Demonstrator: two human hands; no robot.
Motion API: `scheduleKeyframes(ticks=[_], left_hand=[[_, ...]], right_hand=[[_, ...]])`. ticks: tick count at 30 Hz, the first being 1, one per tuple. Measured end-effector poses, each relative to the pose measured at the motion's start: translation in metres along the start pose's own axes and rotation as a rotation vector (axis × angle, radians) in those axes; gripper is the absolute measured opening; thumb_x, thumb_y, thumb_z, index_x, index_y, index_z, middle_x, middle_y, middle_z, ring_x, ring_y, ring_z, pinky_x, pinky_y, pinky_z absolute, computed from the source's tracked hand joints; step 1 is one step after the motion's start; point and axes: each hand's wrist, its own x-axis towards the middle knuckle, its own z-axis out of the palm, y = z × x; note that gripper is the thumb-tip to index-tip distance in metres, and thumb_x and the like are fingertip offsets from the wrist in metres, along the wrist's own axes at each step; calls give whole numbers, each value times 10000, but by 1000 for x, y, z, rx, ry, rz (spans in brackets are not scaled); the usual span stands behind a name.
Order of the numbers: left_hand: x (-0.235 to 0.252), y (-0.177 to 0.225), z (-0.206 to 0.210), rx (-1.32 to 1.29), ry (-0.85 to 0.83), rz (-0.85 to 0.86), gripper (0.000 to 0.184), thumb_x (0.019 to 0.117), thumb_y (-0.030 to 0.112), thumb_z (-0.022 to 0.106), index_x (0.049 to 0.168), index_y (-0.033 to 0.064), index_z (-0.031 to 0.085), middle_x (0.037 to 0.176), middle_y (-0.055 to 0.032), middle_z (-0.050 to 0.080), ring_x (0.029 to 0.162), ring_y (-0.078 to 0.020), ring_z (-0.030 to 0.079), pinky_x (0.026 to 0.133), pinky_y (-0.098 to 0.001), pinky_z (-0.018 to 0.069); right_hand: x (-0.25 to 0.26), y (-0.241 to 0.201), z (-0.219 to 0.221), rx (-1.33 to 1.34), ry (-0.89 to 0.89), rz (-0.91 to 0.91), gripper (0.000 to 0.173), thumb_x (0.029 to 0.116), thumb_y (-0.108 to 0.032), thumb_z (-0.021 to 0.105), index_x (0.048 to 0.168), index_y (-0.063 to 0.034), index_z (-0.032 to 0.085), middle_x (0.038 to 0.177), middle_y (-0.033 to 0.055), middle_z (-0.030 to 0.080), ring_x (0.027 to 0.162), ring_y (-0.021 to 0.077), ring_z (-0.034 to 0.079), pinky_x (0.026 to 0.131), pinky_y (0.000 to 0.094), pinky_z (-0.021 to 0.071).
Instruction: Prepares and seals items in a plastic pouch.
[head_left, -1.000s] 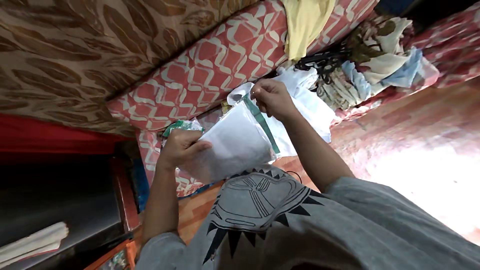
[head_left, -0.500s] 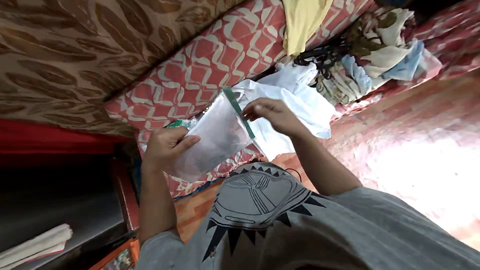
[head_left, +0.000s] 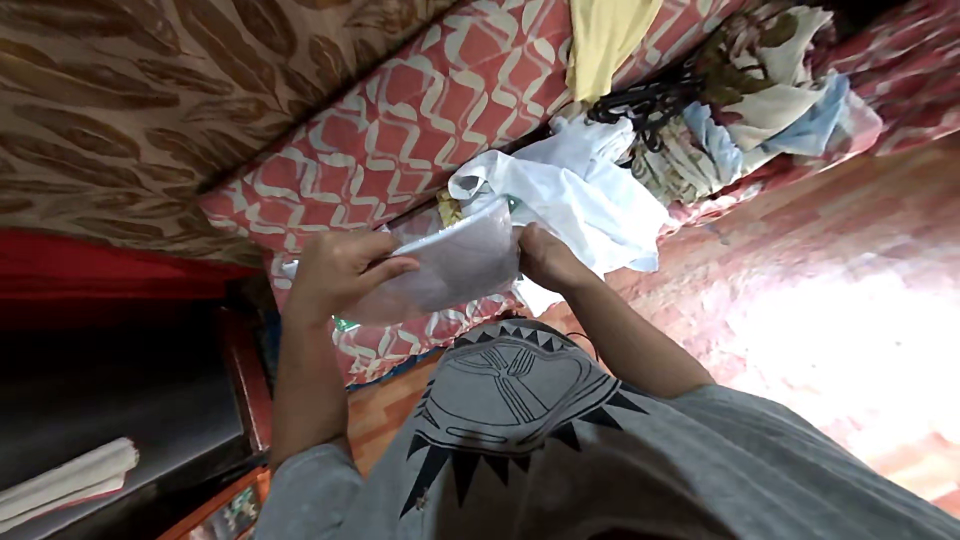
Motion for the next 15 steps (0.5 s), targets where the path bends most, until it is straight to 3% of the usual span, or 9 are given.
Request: scheduleKeyframes(ticks=[2, 3, 5, 7, 9, 11, 13, 15], left_hand=[[2, -2, -4, -55, -12, -18, 436, 1008, 364, 621, 796, -15, 662, 634, -85, 589, 559, -110, 513, 559, -295, 445], [4, -3, -5, -70, -24, -24, 429, 1006, 361, 624, 788, -7, 652, 625, -68, 573, 554, -87, 492, 552, -274, 428], [13, -4, -5, -65, -59, -32, 427, 998, 372, 630, 777, 7, 645, 608, -47, 552, 542, -86, 475, 546, -282, 414], [28, -3, 0, 23, -47, -45, 433, 989, 389, 640, 806, -4, 651, 640, -107, 583, 566, -205, 543, 564, -417, 450], [38, -2, 3, 145, 73, -105, 411, 1008, 400, 628, 989, 3, 730, 876, -171, 716, 802, -310, 689, 747, -530, 542], [34, -15, 0, 127, 253, -190, 412, 1059, 364, 543, 1160, -1, 705, 1182, -225, 684, 1156, -362, 627, 1020, -535, 467], [12, -35, 0, 2, 426, -378, 468, 1076, 333, 483, 1307, -56, 604, 1367, -255, 585, 1317, -325, 532, 1109, -462, 428], [-16, -52, 21, -218, 425, -674, 532, 1099, 318, 424, 1459, -73, 433, 1462, -246, 514, 1341, -259, 528, 1114, -401, 452]], right_hand=[[-2, -1, 2, 51, -54, 20, 785, 837, -891, 336, 1092, -233, 679, 965, -157, 731, 923, -15, 684, 817, 246, 581], [-4, 1, 1, 77, -82, 22, 777, 805, -901, 396, 1101, -241, 679, 978, -153, 732, 934, -7, 686, 823, 250, 583], [-8, 3, 2, 124, -138, 19, 609, 833, -784, 582, 1139, -264, 667, 1013, -166, 736, 955, -16, 689, 847, 237, 587], [-11, 5, 11, 210, -77, 65, 467, 862, -662, 684, 1102, -263, 661, 952, -148, 755, 877, -4, 716, 796, 238, 613], [-10, 13, 19, 346, 51, 110, 402, 911, -584, 675, 1100, -232, 632, 918, -103, 762, 840, 32, 727, 768, 268, 622], [-8, 26, 14, 510, 85, 122, 430, 934, -566, 660, 1170, -209, 618, 992, -42, 766, 913, 90, 737, 823, 328, 629], [-12, 38, 6, 628, 130, 145, 420, 972, -545, 604, 1217, -204, 593, 1037, -5, 757, 956, 128, 733, 837, 371, 628], [-16, 44, -1, 704, 151, 171, 446, 981, -581, 561, 1228, -216, 628, 1052, 9, 755, 965, 141, 732, 820, 388, 631]])
